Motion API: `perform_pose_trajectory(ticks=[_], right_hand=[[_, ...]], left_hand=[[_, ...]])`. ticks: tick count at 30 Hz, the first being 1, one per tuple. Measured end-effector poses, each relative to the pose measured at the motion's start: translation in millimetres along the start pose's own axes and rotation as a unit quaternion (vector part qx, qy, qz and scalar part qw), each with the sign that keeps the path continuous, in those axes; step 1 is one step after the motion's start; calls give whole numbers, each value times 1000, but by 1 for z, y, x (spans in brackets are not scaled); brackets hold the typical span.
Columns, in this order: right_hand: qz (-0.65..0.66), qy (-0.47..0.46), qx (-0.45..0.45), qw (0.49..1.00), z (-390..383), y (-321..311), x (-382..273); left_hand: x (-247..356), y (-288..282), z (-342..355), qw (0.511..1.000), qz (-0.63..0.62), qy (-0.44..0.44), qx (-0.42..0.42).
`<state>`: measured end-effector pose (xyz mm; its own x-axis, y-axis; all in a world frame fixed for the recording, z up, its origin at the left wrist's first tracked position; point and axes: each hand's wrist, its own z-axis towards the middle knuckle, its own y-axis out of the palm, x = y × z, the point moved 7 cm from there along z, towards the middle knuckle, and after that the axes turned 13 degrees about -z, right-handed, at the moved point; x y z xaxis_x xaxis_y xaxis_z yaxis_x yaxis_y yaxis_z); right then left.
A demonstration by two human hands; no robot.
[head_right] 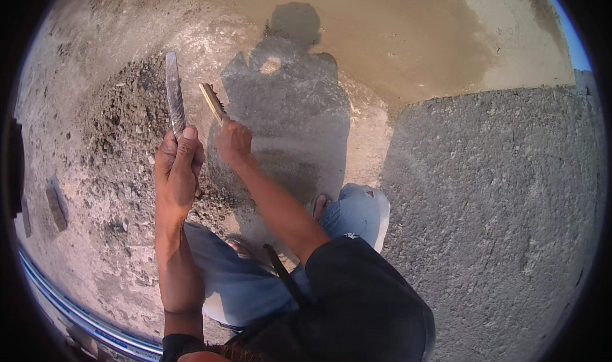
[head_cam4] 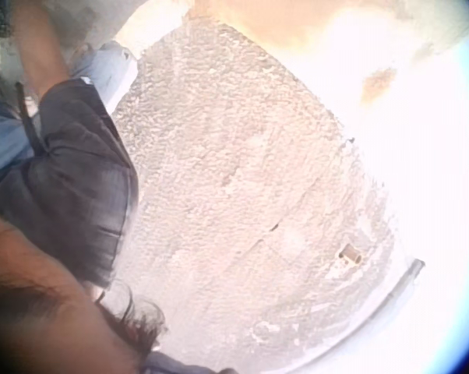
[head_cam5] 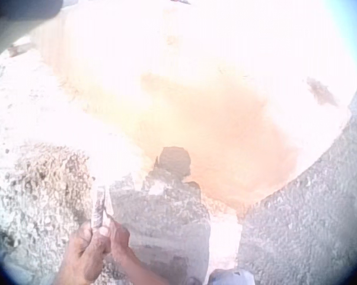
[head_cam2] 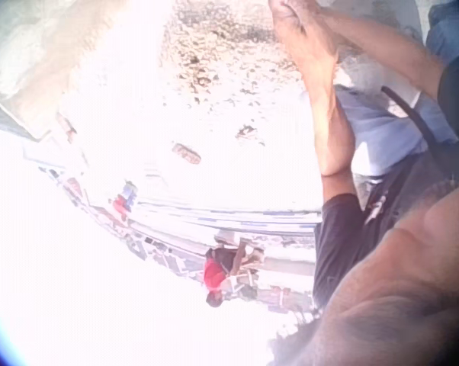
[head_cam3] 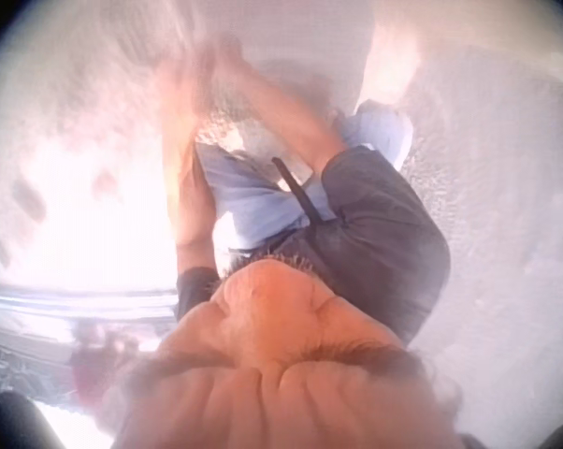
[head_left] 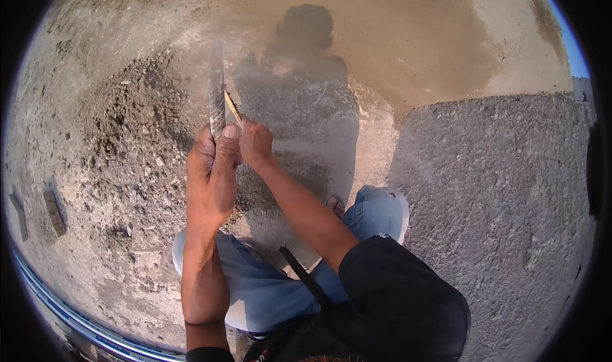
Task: The person applies plaster to a rough wall surface using a float and a pointed tool to smooth the finish.
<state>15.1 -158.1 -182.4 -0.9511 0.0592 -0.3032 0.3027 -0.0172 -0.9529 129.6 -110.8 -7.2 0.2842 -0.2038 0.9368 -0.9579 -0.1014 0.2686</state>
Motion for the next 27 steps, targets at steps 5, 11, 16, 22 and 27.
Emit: perform_pose_trajectory(ticks=[5,11,16,22,27], right_hand=[[-85,111,-91,986,-45,32,97],[28,156,-29,987,-73,1,60],[-131,359,17,924,-120,-59,264],[-77,322,-157,930,-159,25,142],[25,115,-34,992,-127,41,31]], left_hand=[[-9,33,6,998,1,-32,-49],[-20,72,22,994,21,-49,-95],[-32,111,10,986,3,-44,-159],[-36,102,23,989,7,-70,-129],[-26,94,22,990,5,-35,-138]])
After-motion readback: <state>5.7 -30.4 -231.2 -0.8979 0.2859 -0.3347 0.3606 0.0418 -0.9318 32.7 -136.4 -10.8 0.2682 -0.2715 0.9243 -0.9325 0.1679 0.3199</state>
